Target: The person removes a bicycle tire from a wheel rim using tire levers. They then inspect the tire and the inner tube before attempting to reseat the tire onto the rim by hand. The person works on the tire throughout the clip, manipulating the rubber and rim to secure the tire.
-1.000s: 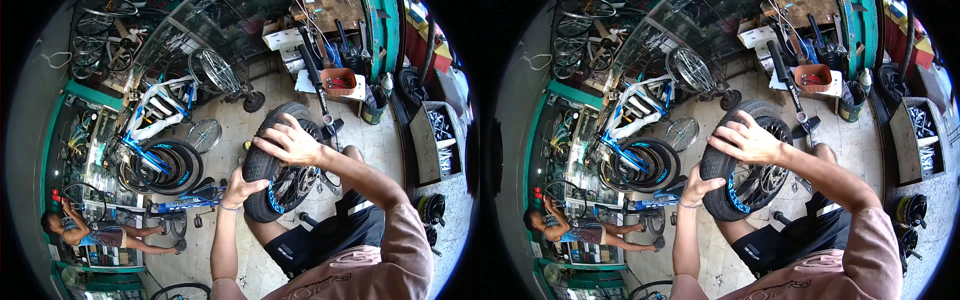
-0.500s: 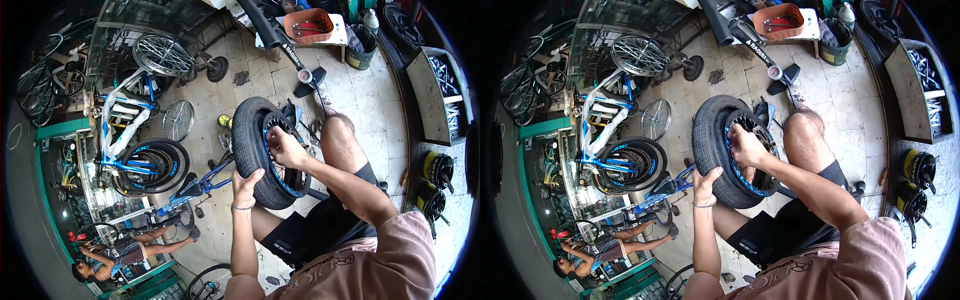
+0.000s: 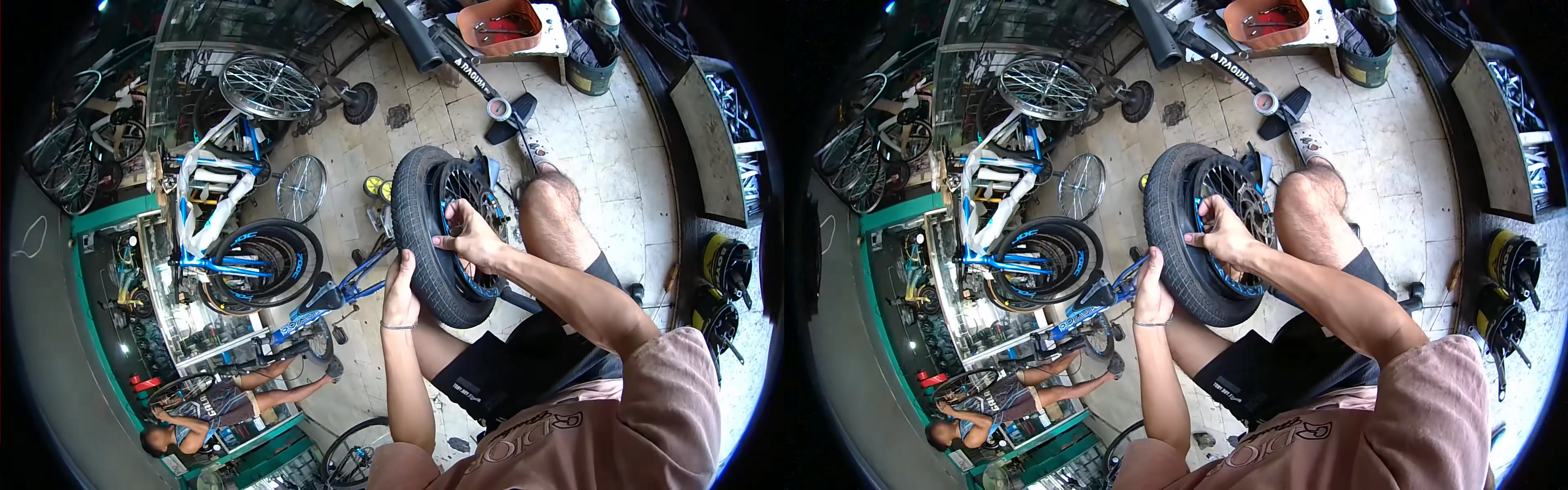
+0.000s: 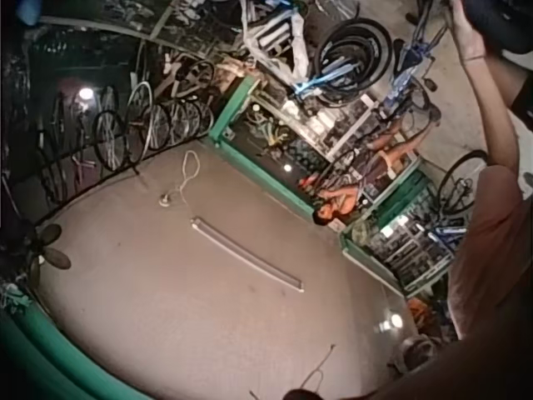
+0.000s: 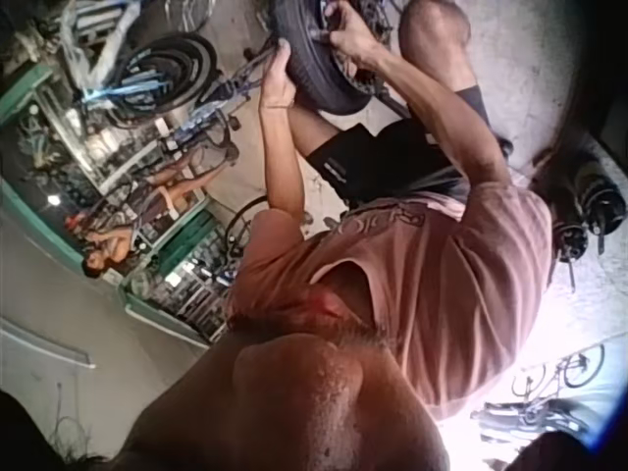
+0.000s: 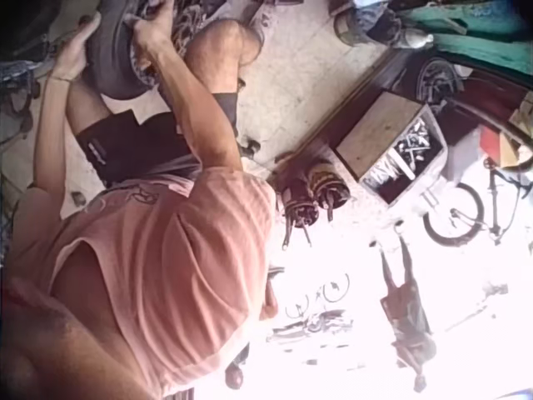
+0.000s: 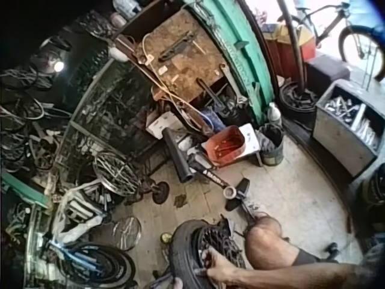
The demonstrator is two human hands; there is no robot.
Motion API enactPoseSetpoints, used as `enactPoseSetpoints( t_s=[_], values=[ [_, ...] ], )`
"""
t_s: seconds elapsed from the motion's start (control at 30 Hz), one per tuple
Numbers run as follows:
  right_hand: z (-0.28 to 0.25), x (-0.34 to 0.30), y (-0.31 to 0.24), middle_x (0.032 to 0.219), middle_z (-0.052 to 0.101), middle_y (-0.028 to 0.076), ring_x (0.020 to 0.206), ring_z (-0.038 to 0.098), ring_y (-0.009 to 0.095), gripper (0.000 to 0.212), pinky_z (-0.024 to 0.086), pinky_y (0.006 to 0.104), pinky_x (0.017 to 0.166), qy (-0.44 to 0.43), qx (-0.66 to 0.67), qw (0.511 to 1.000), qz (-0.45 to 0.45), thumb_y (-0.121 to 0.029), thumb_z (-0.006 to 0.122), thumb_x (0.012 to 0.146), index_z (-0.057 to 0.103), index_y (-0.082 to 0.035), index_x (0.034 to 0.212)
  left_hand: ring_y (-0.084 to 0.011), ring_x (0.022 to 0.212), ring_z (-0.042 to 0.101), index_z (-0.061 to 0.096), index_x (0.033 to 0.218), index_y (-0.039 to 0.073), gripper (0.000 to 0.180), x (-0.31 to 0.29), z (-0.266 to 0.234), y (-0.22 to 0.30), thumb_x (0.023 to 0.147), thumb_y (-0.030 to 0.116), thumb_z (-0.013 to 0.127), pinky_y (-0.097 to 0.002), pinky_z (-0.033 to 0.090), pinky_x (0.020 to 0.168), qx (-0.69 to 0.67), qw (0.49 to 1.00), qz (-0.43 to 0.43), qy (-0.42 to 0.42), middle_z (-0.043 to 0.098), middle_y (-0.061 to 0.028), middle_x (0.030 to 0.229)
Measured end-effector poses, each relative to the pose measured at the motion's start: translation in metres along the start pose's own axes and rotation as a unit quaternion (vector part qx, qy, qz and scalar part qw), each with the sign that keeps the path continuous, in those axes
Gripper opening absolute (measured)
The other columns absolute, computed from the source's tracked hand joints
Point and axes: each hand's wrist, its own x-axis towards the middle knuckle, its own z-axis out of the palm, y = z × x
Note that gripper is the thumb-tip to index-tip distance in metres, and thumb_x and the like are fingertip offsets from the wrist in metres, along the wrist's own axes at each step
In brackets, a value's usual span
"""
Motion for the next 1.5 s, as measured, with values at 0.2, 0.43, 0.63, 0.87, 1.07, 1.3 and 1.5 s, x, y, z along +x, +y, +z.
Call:
enactPoseSetpoints(
  t_s=[0.2, 0.43, 0.63, 0.87, 1.07, 1.3, 1.5],
  values=[
    [0.002, -0.016, -0.015, 0.074, 0.044, -0.002, 0.068, 0.042, 0.008, 0.038, 0.039, 0.0252, 0.058, -0.015, 0.042, 0.996, 0.081, -0.005, 0.076, 0.076, 0.044, -0.01, 0.097, -0.0206, 0.115, 0.053, 0.048, 0.129, -0.005, 0.055, 0.006, -0.017, 0.0, 0.092, 0.032, 0.064, -0.0351, 0.038, 0.104, 0.015, 0.999, -0.042, -0.014, 0.057, -0.0118, 0.125],
    [-0.006, -0.02, 0.006, 0.069, 0.046, 0.0, 0.042, 0.038, 0.01, 0.035, 0.028, 0.0304, 0.032, -0.054, 0.023, 0.997, 0.043, 0.001, 0.064, 0.08, 0.041, -0.008, 0.105, -0.0206, 0.119, 0.05, 0.047, 0.131, -0.003, 0.052, 0.003, -0.016, -0.002, 0.095, 0.032, 0.06, -0.0371, 0.037, 0.105, 0.101, 0.994, -0.039, -0.031, 0.053, -0.0114, 0.131],
    [-0.002, -0.028, -0.016, 0.066, 0.044, -0.003, 0.044, 0.038, 0.006, 0.035, 0.029, 0.0232, 0.035, -0.074, 0.07, 0.994, 0.041, 0.006, 0.062, 0.082, 0.04, -0.011, 0.104, -0.019, 0.122, 0.046, 0.039, 0.139, -0.003, 0.061, -0.005, -0.004, -0.006, 0.094, 0.032, 0.062, -0.033, 0.035, 0.106, 0.105, 0.994, 0.011, -0.032, 0.047, -0.0097, 0.137],
    [-0.007, -0.027, -0.043, 0.074, 0.045, -0.004, 0.044, 0.033, 0.003, 0.031, 0.024, 0.0201, 0.035, -0.174, 0.102, 0.976, 0.077, -0.002, 0.054, 0.087, 0.045, -0.015, 0.114, -0.0204, 0.111, 0.054, 0.045, 0.13, -0.006, 0.056, 0.001, -0.021, -0.016, 0.091, 0.03, 0.066, -0.0353, 0.042, 0.1, 0.057, 0.994, 0.093, 0.008, 0.056, -0.0116, 0.125],
    [-0.01, -0.013, -0.037, 0.091, 0.047, -0.003, 0.088, 0.046, 0.006, 0.028, 0.041, 0.0212, 0.078, -0.149, 0.084, 0.984, -0.047, 0.007, 0.061, 0.086, 0.046, -0.009, 0.103, -0.0201, 0.113, 0.052, 0.04, 0.134, -0.006, 0.064, -0.003, 0.0, -0.001, 0.093, 0.038, 0.063, -0.0324, 0.04, 0.1, 0.122, 0.989, 0.082, -0.01, 0.052, -0.0131, 0.128],
    [-0.015, -0.004, -0.023, 0.094, 0.048, -0.003, 0.089, 0.047, 0.006, 0.027, 0.042, 0.0222, 0.079, -0.138, 0.133, 0.979, -0.067, 0.007, 0.064, 0.084, 0.048, -0.009, 0.099, -0.0171, 0.097, 0.06, 0.04, 0.13, -0.006, 0.058, -0.001, 0.03, 0.028, 0.091, 0.028, 0.067, -0.0297, 0.051, 0.083, 0.202, 0.977, 0.041, -0.056, 0.059, -0.0128, 0.115],
    [-0.012, -0.014, -0.03, 0.092, 0.052, -0.001, 0.089, 0.049, 0.008, 0.025, 0.044, 0.0248, 0.082, -0.131, 0.115, 0.985, -0.013, 0.002, 0.071, 0.082, 0.052, -0.008, 0.094, -0.0139, 0.092, 0.062, 0.053, 0.12, -0.004, 0.034, -0.006, 0.016, 0.04, 0.09, 0.008, 0.064, -0.0284, 0.05, 0.085, 0.227, 0.97, 0.067, -0.054, 0.064, -0.0093, 0.109]
  ],
)
